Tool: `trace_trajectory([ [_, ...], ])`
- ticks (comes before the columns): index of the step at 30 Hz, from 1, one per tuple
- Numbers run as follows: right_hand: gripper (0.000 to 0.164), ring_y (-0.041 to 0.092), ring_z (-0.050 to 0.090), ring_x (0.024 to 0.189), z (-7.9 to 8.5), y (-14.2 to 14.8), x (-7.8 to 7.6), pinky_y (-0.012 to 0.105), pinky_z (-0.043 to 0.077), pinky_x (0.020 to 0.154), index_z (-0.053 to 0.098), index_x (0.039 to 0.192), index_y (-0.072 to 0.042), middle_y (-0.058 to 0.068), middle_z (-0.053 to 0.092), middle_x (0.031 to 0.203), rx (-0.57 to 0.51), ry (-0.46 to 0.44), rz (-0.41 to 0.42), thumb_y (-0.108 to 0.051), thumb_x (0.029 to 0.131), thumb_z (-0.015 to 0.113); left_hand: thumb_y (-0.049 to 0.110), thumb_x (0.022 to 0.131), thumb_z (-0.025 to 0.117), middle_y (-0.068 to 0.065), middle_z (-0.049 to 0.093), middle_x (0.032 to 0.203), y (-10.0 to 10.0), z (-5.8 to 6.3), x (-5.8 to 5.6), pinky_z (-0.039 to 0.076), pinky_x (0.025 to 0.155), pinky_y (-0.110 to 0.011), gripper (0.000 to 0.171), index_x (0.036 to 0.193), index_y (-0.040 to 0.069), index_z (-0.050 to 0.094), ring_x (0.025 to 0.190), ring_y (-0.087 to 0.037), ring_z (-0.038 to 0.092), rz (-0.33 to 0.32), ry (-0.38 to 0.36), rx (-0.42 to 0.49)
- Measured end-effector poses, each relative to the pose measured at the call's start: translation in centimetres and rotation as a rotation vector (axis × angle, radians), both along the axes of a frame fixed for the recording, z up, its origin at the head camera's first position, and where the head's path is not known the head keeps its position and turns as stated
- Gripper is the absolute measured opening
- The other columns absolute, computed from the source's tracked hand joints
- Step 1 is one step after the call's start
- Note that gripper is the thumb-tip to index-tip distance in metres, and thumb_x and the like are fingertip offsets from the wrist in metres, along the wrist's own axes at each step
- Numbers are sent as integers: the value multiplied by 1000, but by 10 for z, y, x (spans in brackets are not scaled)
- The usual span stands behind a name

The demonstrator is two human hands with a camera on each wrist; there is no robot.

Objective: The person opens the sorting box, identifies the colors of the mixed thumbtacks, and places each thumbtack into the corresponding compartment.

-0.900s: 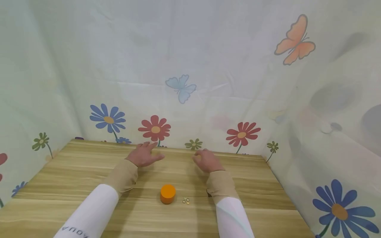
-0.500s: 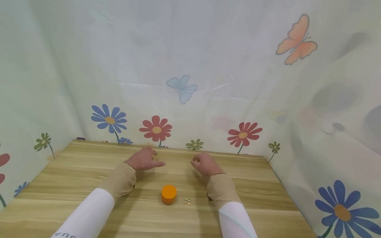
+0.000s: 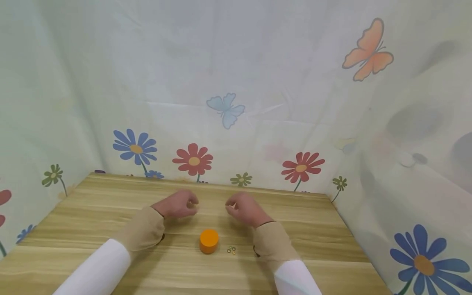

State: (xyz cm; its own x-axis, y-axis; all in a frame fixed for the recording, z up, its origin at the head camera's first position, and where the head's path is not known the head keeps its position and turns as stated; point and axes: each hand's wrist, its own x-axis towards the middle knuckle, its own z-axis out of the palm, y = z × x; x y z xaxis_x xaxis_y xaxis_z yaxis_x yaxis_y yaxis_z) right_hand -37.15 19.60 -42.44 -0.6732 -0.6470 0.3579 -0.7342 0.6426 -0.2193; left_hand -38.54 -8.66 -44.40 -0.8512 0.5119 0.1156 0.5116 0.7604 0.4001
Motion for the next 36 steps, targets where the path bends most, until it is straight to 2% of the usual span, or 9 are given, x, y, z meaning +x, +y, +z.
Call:
trace_trajectory([
  [6,12,3,52,76,4,-12,12,20,47,66,69,98,-19,-13,57,88,39,-45,45,-26,92,62,11,80,67,2,61,99,1,-3,13,46,84,-35,27,107,7,64,91,-15,55,-139,-5,43],
  [9,15,5,52,76,6,-17,21,21,46,66,69,102,-17,-12,56,89,58,-63,66,-25,91,63,9,81,67,5,60,100,2,-4,22,45,85,-32,28,109,9,63,91,-12,55,-176,-36,58],
  [16,18,4,50,75,6,-21,40,21,46,67,69,105,-14,-7,57,94,96,-100,102,-24,92,63,5,80,71,5,59,105,8,4,42,44,86,-29,36,114,9,60,93,-11,53,-251,-151,107],
  [22,18,5,49,75,3,-24,50,21,46,67,67,107,-13,-2,57,98,46,-122,141,-23,92,62,15,76,79,5,57,110,12,6,50,42,87,-28,48,119,10,57,96,-11,52,-229,-278,106],
  [27,18,5,47,69,5,-25,57,20,45,61,67,107,-16,-5,56,96,39,-123,148,-25,92,62,26,72,83,8,57,108,15,4,55,42,87,-26,57,120,11,56,95,-9,52,-250,-292,113],
  [31,19,9,48,68,9,-26,62,20,44,60,67,108,-17,-5,55,95,43,-133,175,-27,92,62,28,72,83,7,56,112,18,5,60,41,89,-26,61,122,11,54,100,-8,52,-301,-303,159],
  [36,20,12,49,70,12,-28,67,20,44,61,67,108,-15,-1,56,94,32,-137,222,-25,91,64,29,72,83,8,55,114,21,1,61,39,91,-24,61,122,11,54,103,-6,52,-378,-303,220],
])
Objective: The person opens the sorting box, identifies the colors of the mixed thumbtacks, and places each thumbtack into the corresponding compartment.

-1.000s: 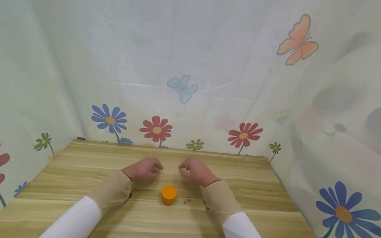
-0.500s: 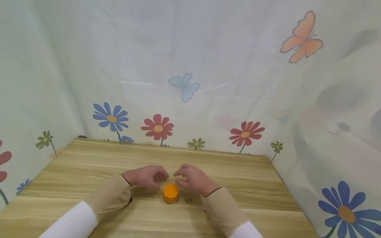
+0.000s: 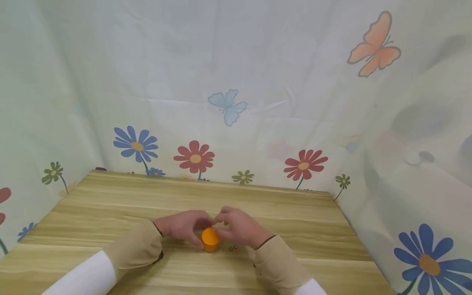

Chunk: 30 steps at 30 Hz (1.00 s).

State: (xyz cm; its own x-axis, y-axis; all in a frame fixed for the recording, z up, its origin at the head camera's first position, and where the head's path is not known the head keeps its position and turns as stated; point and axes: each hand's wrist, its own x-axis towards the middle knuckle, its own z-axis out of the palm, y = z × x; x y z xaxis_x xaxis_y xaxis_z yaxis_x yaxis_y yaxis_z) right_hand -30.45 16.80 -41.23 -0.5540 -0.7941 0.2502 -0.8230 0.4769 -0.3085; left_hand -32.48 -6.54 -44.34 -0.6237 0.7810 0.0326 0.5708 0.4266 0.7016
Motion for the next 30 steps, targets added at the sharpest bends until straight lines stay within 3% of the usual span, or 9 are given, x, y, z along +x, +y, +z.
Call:
trace_trajectory([
  [11,15,13,52,73,2,-5,2,16,43,63,68,104,-17,-6,55,93,-41,68,77,-21,90,65,26,72,82,12,56,103,8,1,3,43,84,-24,51,113,13,54,92,-5,54,-125,48,62],
  [25,12,12,52,73,1,-7,3,21,47,62,68,101,-18,-10,54,92,-36,83,106,-21,90,65,25,70,83,14,58,100,14,0,6,43,83,-23,48,110,19,56,89,-5,53,-85,-20,48],
  [30,10,12,52,74,0,-8,2,22,47,62,68,100,-18,-9,55,91,-38,86,121,-21,90,65,25,70,83,14,58,96,14,-1,5,44,78,-22,45,106,18,57,84,-5,53,-86,18,40],
])
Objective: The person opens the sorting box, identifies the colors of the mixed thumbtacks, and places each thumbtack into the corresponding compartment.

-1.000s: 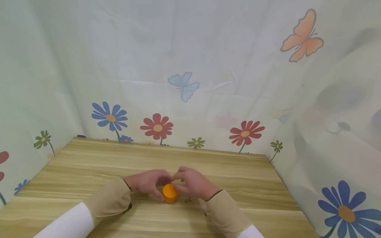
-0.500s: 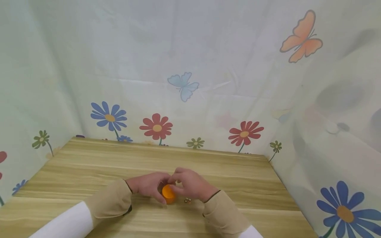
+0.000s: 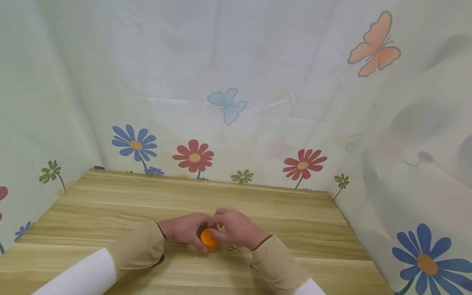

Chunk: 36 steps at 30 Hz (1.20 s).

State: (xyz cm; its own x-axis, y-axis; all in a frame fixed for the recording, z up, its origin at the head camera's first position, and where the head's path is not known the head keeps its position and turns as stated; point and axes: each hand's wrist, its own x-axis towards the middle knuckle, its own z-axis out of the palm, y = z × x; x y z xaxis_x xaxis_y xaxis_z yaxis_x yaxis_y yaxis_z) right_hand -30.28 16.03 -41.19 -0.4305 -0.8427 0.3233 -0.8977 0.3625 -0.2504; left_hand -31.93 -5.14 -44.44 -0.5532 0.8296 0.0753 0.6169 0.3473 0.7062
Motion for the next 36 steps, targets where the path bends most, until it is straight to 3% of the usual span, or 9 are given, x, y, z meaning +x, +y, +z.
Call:
trace_trajectory([
  [7,10,12,53,77,3,-1,0,26,49,64,68,97,-18,-5,57,88,8,3,26,-22,88,67,24,68,85,14,58,91,2,-3,-2,45,74,-20,44,102,18,58,80,-3,53,11,53,-6],
  [14,18,9,53,74,8,-6,4,14,43,66,69,96,-18,-6,57,88,74,-1,28,-28,82,73,28,67,85,13,57,92,2,-5,-3,44,75,-19,47,103,15,58,81,-4,53,11,108,-18],
  [20,28,6,53,74,14,-12,10,12,41,65,69,97,-18,-9,57,89,158,49,-8,-37,78,75,31,67,86,14,56,92,3,-3,-1,44,75,-18,48,102,16,57,81,0,52,5,167,-17],
  [36,28,0,53,79,11,-17,14,12,43,70,70,97,-17,-7,60,94,200,85,12,-32,75,78,27,66,86,16,58,94,2,-3,1,45,76,-19,49,105,18,58,82,0,53,-27,111,26],
])
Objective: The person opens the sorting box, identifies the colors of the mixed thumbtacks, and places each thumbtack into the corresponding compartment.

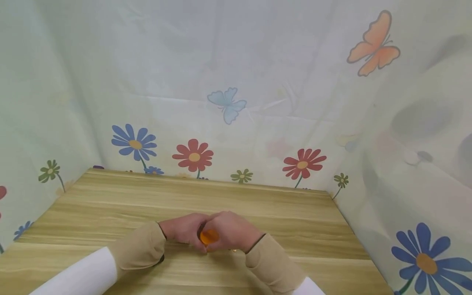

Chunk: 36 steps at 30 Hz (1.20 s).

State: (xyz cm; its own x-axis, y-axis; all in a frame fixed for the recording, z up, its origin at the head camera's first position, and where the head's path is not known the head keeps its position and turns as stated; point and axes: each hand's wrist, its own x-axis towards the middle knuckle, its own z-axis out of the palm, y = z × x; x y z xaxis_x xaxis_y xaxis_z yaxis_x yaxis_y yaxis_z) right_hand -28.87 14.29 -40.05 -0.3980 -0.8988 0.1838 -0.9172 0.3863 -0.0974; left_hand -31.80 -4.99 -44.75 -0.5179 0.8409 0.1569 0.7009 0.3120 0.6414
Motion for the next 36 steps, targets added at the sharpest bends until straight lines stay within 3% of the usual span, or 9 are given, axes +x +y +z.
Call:
trace_trajectory([
  [9,25,0,53,75,1,-4,1,11,42,68,69,94,-15,-7,61,90,15,-18,-7,-27,75,78,24,65,88,17,58,97,1,0,0,45,78,-21,52,107,19,59,85,-1,54,-8,-50,28],
  [22,24,-2,43,60,8,-14,0,12,38,55,64,82,-19,-14,54,70,82,-2,-26,-27,68,82,23,62,89,18,57,99,2,1,0,45,77,-20,56,108,21,58,85,0,54,15,-10,9],
  [36,26,0,44,61,9,-14,0,13,38,56,65,80,-17,-12,55,68,91,-27,-88,-29,65,84,26,61,89,18,57,97,3,-2,-1,44,77,-19,56,107,19,58,85,1,53,31,20,-20],
])
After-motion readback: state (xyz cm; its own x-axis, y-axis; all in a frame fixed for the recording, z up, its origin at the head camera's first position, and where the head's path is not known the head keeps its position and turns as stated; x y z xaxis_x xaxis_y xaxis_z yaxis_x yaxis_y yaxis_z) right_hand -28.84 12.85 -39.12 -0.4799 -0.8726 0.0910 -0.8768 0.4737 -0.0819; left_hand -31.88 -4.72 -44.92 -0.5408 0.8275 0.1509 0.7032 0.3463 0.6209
